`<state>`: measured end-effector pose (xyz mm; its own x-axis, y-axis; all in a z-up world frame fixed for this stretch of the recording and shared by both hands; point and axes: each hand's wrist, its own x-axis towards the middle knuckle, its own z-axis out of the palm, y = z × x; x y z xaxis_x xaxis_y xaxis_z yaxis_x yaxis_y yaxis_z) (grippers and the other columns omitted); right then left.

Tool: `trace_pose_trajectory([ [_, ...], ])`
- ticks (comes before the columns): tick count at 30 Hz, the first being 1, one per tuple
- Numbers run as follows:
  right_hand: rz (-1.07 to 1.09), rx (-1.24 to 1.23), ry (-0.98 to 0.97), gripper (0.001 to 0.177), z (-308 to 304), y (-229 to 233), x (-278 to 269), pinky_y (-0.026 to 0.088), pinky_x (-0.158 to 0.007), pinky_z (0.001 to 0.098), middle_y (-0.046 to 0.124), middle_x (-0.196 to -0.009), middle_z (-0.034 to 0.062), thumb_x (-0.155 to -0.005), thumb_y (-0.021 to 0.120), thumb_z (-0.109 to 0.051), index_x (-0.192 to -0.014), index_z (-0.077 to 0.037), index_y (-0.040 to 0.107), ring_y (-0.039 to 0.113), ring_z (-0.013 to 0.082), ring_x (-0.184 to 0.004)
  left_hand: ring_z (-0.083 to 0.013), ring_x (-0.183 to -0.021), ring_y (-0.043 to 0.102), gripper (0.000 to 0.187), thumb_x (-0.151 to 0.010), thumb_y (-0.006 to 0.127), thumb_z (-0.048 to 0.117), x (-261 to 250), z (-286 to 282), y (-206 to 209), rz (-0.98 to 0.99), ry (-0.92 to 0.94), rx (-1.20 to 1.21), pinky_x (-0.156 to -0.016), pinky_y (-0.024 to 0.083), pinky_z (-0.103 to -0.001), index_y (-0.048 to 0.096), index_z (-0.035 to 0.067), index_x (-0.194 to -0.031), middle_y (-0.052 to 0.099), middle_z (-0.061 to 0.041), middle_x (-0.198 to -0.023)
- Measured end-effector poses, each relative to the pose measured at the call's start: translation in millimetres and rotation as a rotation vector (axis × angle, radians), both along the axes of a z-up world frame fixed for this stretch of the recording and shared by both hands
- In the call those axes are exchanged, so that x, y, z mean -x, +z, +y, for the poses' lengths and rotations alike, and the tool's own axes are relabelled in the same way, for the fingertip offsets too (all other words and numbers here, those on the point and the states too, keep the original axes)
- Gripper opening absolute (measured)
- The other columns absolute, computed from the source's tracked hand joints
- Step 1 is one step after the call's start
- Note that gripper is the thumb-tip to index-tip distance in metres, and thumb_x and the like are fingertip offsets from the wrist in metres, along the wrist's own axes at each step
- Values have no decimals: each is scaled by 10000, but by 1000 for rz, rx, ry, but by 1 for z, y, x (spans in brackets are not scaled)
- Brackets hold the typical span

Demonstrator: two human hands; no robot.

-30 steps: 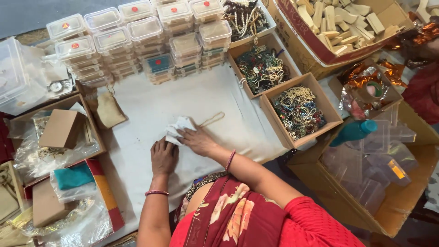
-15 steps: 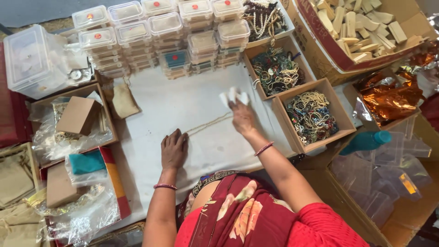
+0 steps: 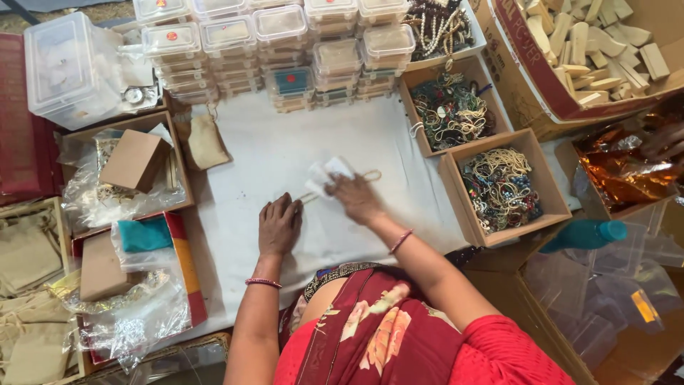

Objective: The person wipes a gold-colored chain with a white cloth on a white table surface. They then place the chain into a small beige pouch and tie it closed. Finally, they place the pouch into a clear plastic container and wipe the container with the cloth.

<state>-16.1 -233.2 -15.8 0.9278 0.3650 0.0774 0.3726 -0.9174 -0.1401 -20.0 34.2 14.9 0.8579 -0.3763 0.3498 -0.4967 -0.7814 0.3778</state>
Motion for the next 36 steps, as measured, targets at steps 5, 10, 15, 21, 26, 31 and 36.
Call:
trace_pose_trajectory([
  [5, -20, 22, -222, 600, -73, 7, -6, 353, -1133, 477, 481, -1551, 116, -887, 443, 15, -1459, -139, 535, 447, 285, -1431, -270, -1254, 571, 362, -926, 664, 270, -1, 0, 5, 10, -5, -18, -1142, 372, -466, 685, 184, -1277, 614, -94, -1381],
  [10, -32, -215, -441, 536, -39, 13, -21, 370, -1168, 450, 577, -1433, 152, -918, 442, 44, -1402, -109, 612, 485, 323, -1400, -274, -1257, 568, 377, -921, 657, 265, -2, 2, 2, 0, -2, -22, -1135, 373, -469, 680, 182, -1288, 618, -109, -1381],
  [15, -206, -302, 136, 483, 64, 25, -3, 70, -1342, 557, 558, -1495, 104, -986, 406, 40, -1411, -113, 576, 491, 277, -1487, -270, -1275, 553, 310, -928, 668, 305, -3, 4, -5, 121, -1, -192, -1193, 357, -469, 683, 171, -1207, 639, -93, -1279],
  [21, -148, -10, 89, 600, 20, 44, 5, 186, -1220, 571, 518, -1530, 129, -908, 433, -37, -1501, -98, 497, 464, 279, -1414, -268, -1266, 547, 334, -936, 657, 259, 0, 0, 10, 13, -3, -23, -1135, 362, -473, 685, 198, -1262, 616, -109, -1374],
  [26, -88, 211, -165, 591, -96, 0, 4, 270, -1212, 522, 523, -1543, 122, -891, 473, -3, -1473, -96, 523, 461, 260, -1444, -256, -1276, 554, 334, -933, 668, 265, 1, 0, 4, -10, 8, -14, -1141, 361, -473, 679, 222, -1264, 615, -93, -1369],
  [31, -113, 317, -412, 612, -115, 35, -4, 245, -1171, 530, 523, -1487, 179, -793, 520, -3, -1398, -79, 569, 447, 302, -1416, -263, -1269, 560, 326, -940, 669, 263, 0, 1, 3, -23, -14, 16, -1134, 363, -466, 688, 184, -1256, 619, -99, -1368],
  [36, -191, -175, -172, 419, -55, 64, 13, 371, -1189, 461, 633, -1409, 175, -841, 577, 32, -1227, -47, 720, 558, 334, -1319, -242, -1141, 598, 245, -971, 694, 356, -22, -10, -22, 254, 206, 124, -1020, 406, -451, 690, 121, -1039, 663, -37, -1213],
])
